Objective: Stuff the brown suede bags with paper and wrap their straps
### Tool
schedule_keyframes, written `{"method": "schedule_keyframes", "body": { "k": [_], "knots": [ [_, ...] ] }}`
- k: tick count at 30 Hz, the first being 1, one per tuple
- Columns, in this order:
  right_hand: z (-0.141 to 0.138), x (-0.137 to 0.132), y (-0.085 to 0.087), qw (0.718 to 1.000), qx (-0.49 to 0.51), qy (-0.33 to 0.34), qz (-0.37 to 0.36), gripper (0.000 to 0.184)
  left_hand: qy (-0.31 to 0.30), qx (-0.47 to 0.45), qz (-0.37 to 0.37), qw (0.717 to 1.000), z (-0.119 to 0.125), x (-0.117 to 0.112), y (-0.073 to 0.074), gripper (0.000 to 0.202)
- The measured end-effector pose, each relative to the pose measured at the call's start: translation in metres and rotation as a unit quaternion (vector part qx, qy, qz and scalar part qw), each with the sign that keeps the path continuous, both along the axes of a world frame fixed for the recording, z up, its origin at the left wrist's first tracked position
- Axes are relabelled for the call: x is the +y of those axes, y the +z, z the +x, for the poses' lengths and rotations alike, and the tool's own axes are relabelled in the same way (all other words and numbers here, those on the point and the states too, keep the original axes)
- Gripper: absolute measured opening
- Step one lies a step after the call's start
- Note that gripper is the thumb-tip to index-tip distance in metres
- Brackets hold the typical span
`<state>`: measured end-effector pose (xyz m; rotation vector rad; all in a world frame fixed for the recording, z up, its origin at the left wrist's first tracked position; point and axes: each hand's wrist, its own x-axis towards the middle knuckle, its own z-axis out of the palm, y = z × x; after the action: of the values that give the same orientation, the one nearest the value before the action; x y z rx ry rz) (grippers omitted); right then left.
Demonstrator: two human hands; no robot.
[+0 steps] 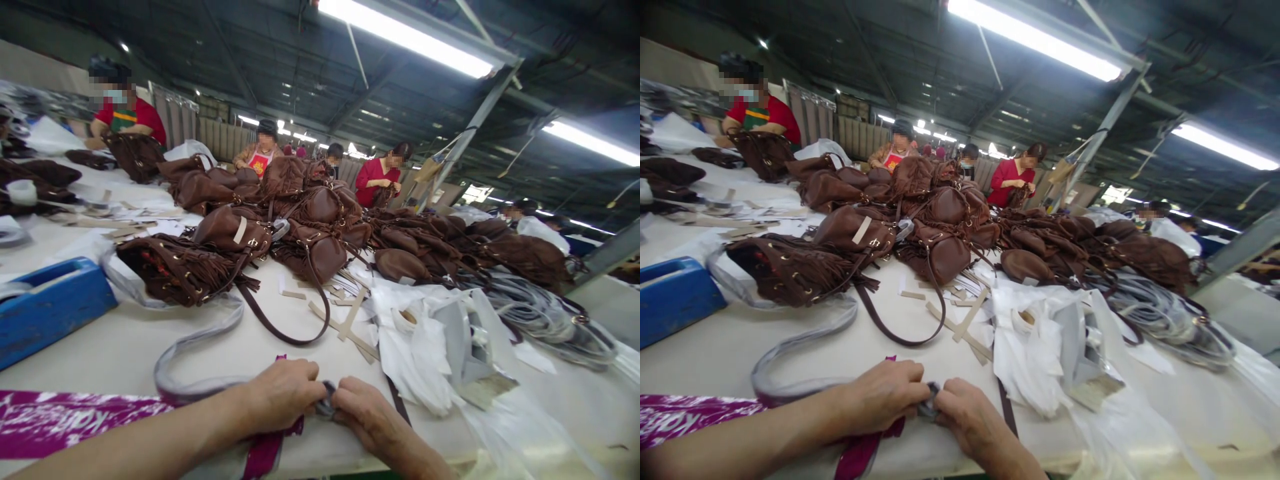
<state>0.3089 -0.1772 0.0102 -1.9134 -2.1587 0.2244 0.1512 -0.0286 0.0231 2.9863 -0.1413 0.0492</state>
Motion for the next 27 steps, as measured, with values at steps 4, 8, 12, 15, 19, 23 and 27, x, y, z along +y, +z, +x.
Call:
{"method": "schedule_keyframes", "body": {
  "k": [4,8,12,15,19,23,27],
  "knots": [
    [-0.007,0.001,0.004,0.998,-0.018,-0.048,-0.022,0.011,0.095,0.016,0.014,0.995,0.008,-0.028,-0.014,0.011],
    [-0.015,-0.002,-0.009,0.993,-0.05,-0.106,-0.029,0.007,0.144,0.008,-0.03,0.989,0.006,-0.043,-0.025,0.014],
    [0.001,-0.002,-0.015,0.997,-0.071,-0.006,-0.003,0.011,0.049,-0.001,-0.03,0.998,-0.005,-0.019,-0.011,0.009],
    [0.006,0.002,-0.011,0.992,-0.125,0.01,0.012,0.012,0.028,0.014,0.01,0.999,-0.003,-0.014,-0.001,0.007],
    [-0.008,0.003,-0.012,0.991,-0.119,-0.063,0.009,0.018,0.142,0.028,-0.01,0.989,0.008,-0.033,-0.013,0.013],
    [-0.011,0.003,-0.017,0.998,-0.032,-0.054,0.007,0.013,0.101,-0.02,-0.024,0.994,0.001,-0.025,-0.02,0.011],
    [0.004,0.007,-0.005,1.0,-0.024,0.013,-0.011,0.015,0.007,-0.026,0.005,1.0,-0.006,-0.006,-0.008,0.009]
  ]
}}
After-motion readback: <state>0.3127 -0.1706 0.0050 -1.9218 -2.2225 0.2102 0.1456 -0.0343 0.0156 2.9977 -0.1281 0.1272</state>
